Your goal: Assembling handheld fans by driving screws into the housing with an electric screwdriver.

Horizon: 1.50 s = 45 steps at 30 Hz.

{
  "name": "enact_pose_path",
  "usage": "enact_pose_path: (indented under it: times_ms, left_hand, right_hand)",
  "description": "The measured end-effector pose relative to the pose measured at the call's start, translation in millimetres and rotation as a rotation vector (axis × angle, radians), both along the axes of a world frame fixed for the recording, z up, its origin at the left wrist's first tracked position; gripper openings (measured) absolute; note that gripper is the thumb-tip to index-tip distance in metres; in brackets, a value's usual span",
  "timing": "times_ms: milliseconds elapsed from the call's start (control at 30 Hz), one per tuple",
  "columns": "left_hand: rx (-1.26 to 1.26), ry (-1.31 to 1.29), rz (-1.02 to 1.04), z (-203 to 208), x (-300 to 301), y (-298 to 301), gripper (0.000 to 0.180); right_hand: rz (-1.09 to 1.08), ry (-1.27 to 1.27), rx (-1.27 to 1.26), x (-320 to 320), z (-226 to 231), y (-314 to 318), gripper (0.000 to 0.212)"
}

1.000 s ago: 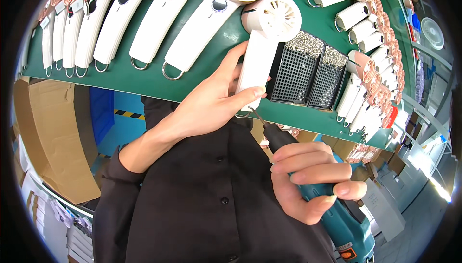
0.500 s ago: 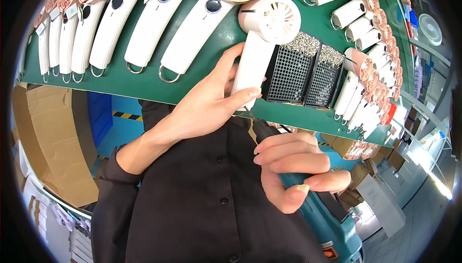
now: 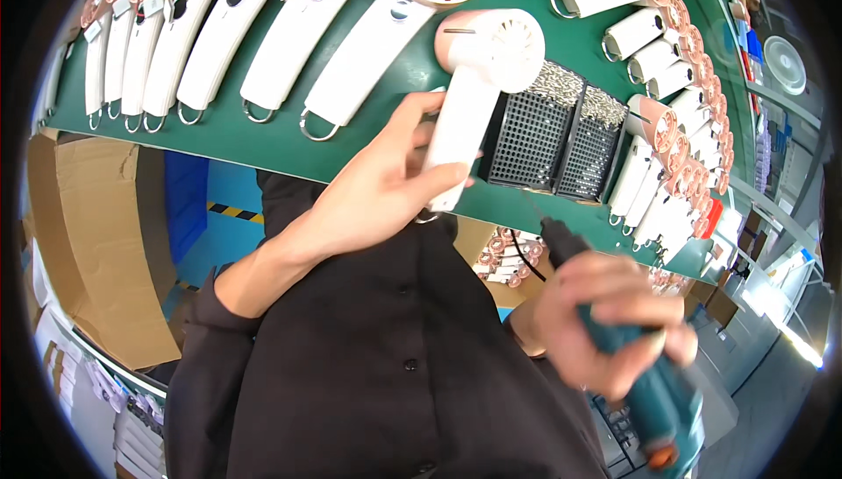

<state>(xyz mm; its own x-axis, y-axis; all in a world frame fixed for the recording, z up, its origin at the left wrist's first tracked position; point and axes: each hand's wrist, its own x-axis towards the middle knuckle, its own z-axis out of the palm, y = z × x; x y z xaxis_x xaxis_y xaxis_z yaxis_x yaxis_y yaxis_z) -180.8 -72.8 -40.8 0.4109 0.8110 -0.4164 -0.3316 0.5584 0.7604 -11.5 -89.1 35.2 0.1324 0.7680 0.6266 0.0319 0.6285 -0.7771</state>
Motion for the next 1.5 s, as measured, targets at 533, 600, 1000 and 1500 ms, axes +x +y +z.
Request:
enact_pose_path:
  times_ms: [533,600,1000,1500]
  left_hand:
    - [0.933,1.295,0.010,-4.0,-26.1,-43.3,0.066]
    - [0.907,1.294,-0.035,-0.5,-25.8,-42.1,0.068]
    - [0.827,1.087,0.047,-3.5,-24.3,-44.1,0.078]
    - [0.955,1.251,-0.281,19.5,-28.1,-26.4,0.067]
  right_hand:
    - [-0.249,0.146,-0.151,35.3,-33.3,25.0,0.016]
    - [-0.256,0.132,-0.168,36.2,-34.5,25.6,0.016]
    - [-0.269,0.083,-0.178,36.4,-35.7,30.1,0.018]
    - [0.078,0.128,-0.075,-24.4,15.8,35.2,0.030]
